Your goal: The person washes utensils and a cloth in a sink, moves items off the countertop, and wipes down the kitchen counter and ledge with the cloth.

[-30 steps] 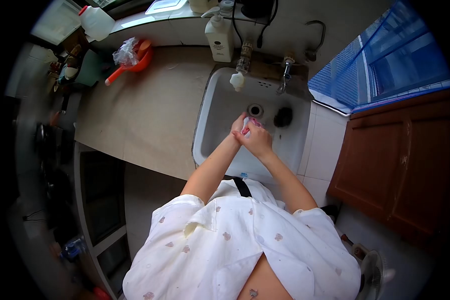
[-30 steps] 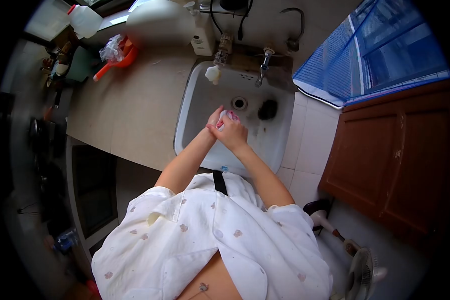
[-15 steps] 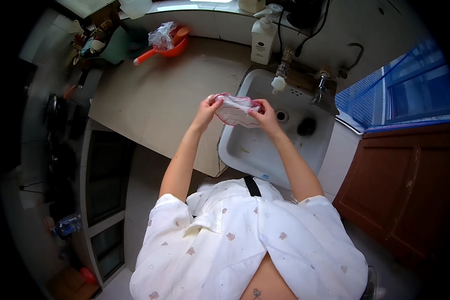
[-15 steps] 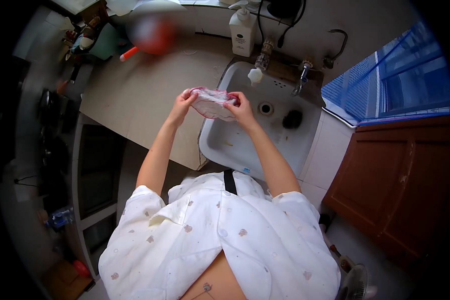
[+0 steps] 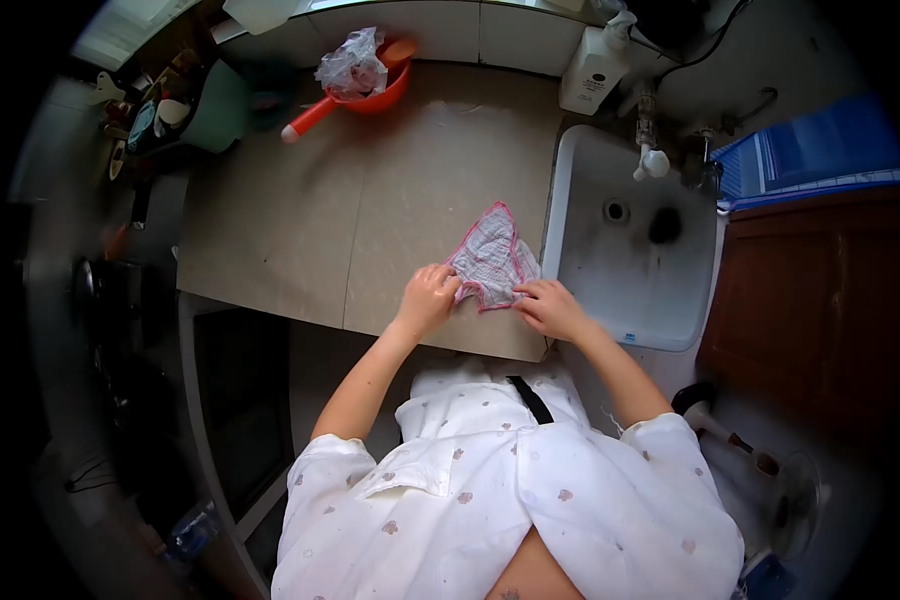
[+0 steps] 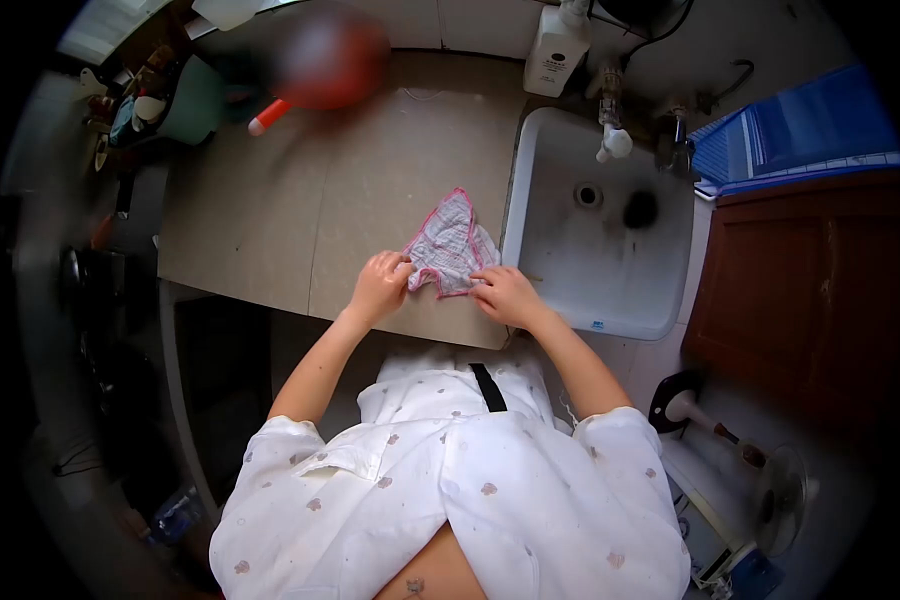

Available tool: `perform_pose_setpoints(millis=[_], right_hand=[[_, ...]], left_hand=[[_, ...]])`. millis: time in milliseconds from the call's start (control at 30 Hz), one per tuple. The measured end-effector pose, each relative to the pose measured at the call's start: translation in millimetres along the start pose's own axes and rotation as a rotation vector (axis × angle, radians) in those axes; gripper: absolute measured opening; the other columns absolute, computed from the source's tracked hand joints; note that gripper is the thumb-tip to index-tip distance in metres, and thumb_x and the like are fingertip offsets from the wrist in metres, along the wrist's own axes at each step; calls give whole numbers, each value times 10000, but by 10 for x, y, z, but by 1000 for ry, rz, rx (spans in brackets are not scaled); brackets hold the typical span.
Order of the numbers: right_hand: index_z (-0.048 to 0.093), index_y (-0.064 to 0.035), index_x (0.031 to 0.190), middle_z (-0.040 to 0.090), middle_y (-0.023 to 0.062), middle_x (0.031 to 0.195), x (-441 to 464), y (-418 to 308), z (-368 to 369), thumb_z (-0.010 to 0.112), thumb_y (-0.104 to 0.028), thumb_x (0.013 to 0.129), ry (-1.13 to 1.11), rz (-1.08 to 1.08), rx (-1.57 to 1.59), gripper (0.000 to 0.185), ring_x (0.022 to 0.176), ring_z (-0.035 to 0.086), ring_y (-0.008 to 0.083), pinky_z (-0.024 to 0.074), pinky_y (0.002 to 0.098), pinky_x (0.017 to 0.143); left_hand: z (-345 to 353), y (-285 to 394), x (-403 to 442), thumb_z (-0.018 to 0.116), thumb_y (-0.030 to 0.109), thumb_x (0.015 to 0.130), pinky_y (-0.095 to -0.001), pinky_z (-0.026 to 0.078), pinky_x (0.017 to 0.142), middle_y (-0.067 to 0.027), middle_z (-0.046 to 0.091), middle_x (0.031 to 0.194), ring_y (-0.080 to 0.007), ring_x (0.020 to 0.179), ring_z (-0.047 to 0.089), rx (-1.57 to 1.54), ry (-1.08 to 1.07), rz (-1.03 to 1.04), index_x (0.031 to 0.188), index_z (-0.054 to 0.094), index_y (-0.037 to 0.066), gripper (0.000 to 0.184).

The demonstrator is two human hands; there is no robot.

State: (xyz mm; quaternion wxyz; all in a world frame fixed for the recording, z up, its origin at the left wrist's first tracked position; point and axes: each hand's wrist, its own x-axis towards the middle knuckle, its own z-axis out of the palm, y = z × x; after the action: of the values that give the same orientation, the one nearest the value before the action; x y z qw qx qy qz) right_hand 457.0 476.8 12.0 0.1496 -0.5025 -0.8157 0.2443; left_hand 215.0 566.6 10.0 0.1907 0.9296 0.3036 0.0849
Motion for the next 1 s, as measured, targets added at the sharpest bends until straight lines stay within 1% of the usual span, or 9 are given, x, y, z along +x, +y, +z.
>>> perform_pose_setpoints(millis=[33,133,200,300,567,700,767,833,1000], right_hand=[[609,-110,818,557,61,1024,27,-59,45,584,-130,699,171,83,31,123,953,512,229,398,358,790],[596,-77,855,559,79,1008,135,-132,153,566,-95,705,336,248,44,154,962,509,249,393,356,821],[581,-55,874,557,89,1008,197,-117,199,544,-53,706,485,367,65,172,964,507,266,389,367,839],[582,-53,874,554,99,1007,209,-21,172,531,-16,700,576,469,131,185,961,508,274,396,367,830],[592,-40,828,558,92,987,49,342,-130,500,55,699,743,649,226,185,907,514,264,420,332,776],[594,-37,832,571,81,959,-152,438,-201,485,60,708,725,680,274,191,874,529,259,431,324,750],[596,-38,833,575,85,945,-248,450,-207,474,62,710,722,686,296,200,859,533,258,434,323,739],[597,-24,826,586,90,919,-331,420,-191,452,82,711,728,684,315,213,873,545,243,437,305,740],[593,-27,807,588,88,884,-389,418,-24,445,84,695,775,628,394,217,843,541,246,434,314,727]], left_hand=[[209,11,58,576,84,648,-379,388,836,-89,568,956,-257,933,523,-100,214,9,845,574,92,197],[640,182,407,584,211,679,-465,329,903,-158,470,1165,-328,1066,450,34,198,114,1062,541,113,397],[688,322,684,535,368,730,-618,205,910,-190,257,1340,-409,1189,291,64,134,-116,1265,381,162,594],[788,278,1052,464,507,741,-711,97,853,-180,142,1387,-430,1242,155,128,113,-207,1328,266,198,692],[615,-569,2817,393,601,752,-707,88,864,-164,88,1399,-409,1262,111,233,169,-389,1349,163,197,757],[702,-1013,3541,374,602,757,-705,116,856,-159,106,1396,-412,1258,124,283,247,-304,1342,182,172,751],[754,-1025,3591,372,601,757,-705,122,852,-155,113,1396,-414,1256,128,252,336,-225,1340,187,165,751],[621,-925,3521,379,594,756,-699,125,859,-150,127,1394,-423,1252,130,311,207,-291,1337,201,167,742],[639,-380,2450,420,590,725,-686,70,897,-112,172,1392,-376,1269,130,225,28,-78,1326,247,238,717]])
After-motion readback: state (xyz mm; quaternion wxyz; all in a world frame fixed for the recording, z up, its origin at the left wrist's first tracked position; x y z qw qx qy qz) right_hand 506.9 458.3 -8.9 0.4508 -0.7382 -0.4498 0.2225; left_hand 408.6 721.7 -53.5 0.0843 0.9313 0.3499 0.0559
